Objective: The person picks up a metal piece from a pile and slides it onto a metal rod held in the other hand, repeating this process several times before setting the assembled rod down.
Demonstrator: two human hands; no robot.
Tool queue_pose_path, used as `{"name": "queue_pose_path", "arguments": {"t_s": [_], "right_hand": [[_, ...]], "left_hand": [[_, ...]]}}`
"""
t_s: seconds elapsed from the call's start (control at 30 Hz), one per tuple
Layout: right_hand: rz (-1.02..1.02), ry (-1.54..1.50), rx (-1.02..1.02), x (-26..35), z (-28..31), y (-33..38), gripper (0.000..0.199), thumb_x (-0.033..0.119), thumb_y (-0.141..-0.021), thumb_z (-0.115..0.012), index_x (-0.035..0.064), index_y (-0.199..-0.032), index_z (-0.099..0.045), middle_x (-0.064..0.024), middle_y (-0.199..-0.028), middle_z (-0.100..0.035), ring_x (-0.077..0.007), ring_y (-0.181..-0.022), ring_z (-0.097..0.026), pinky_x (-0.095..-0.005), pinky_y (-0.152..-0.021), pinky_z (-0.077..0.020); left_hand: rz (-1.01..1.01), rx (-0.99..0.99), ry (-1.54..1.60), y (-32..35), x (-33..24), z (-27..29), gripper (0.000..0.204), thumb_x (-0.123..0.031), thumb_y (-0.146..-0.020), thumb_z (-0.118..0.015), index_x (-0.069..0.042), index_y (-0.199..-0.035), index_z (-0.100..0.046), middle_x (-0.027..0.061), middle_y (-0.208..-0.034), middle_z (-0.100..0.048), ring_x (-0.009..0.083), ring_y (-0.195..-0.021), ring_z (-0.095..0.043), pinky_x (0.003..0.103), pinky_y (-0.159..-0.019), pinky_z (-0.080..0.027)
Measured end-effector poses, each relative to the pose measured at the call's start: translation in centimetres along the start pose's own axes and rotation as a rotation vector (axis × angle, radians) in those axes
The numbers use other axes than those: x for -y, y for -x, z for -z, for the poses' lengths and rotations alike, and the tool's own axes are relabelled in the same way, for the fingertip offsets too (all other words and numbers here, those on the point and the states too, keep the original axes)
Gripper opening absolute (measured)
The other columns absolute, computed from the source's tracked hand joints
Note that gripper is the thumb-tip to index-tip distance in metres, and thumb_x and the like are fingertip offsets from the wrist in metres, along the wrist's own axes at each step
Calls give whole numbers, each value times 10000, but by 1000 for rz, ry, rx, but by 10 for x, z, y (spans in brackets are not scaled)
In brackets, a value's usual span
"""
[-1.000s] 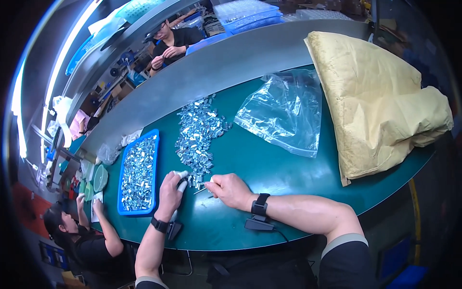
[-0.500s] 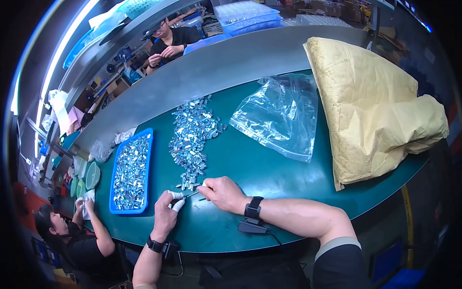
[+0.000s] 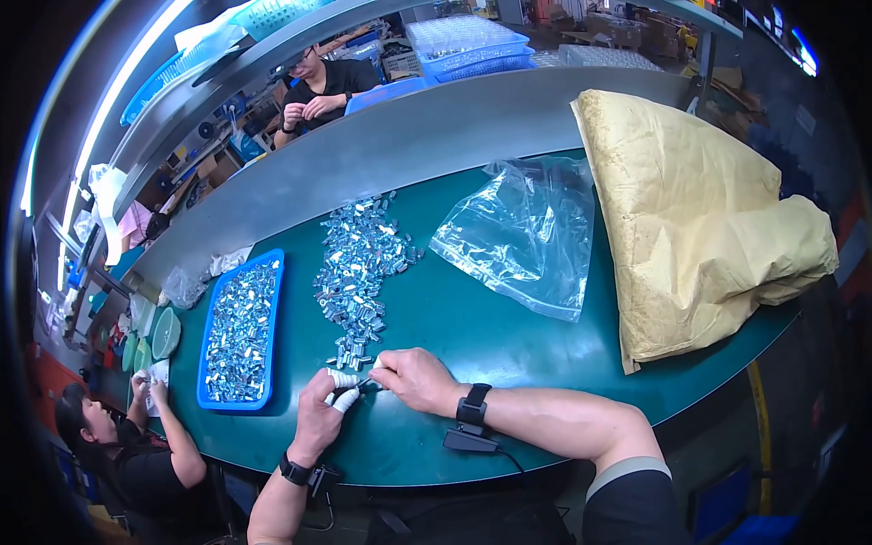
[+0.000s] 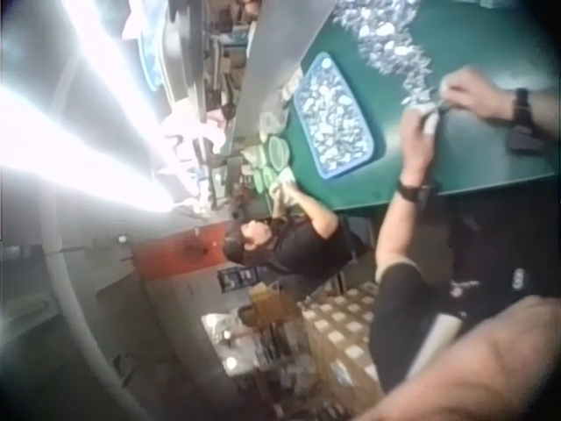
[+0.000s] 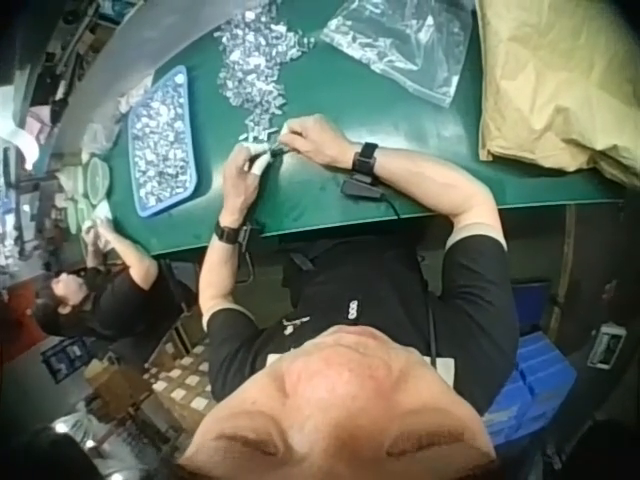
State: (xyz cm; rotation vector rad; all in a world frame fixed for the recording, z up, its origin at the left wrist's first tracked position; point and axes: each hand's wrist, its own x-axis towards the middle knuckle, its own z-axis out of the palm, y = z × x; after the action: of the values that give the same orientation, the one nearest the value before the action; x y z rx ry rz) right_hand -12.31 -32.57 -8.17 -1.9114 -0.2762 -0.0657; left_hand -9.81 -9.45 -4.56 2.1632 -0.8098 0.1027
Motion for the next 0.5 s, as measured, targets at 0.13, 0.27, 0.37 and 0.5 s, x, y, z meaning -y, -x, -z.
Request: {"name": "queue_pose_path", "arguments": {"t_s": [0.13, 0.27, 0.37, 0.5], "right_hand": [[-23, -79, 5, 0, 1, 0, 259, 273, -1029, -646, 46, -921, -709, -95, -788, -709, -215, -709, -658, -359, -658, -498], [-6, -165, -9, 2, -2, 1, 279, 282, -1020, -638, 45, -886, -698, -137, -772, -695, -310, -724, -666, -423, -658, -494], [24, -124, 14, 2, -2, 2, 302, 296, -1018, -631, 46, -859, -692, -153, -757, -688, -356, -726, -671, -461, -656, -492], [54, 35, 86, 1, 0, 2, 320, 306, -1031, -625, 51, -852, -697, -133, -748, -695, -330, -709, -677, -447, -650, -498]], "left_hand": [[22, 11, 31, -5, -1, -2, 206, 19, -851, -796, -31, -1043, -742, 94, -934, -680, 239, -855, -682, 336, -751, -541], [116, 24, 133, -3, -1, -2, 194, -10, -871, -802, -32, -1056, -748, 79, -935, -700, 199, -847, -686, 318, -746, -540], [203, 52, 191, 3, 3, -5, 186, -37, -887, -809, -33, -1063, -752, 66, -945, -717, 162, -843, -682, 306, -730, -527], [151, 69, 230, 5, 2, -12, 183, -37, -887, -803, -25, -1063, -755, 85, -883, -703, 182, -767, -674, 318, -708, -538]]}}
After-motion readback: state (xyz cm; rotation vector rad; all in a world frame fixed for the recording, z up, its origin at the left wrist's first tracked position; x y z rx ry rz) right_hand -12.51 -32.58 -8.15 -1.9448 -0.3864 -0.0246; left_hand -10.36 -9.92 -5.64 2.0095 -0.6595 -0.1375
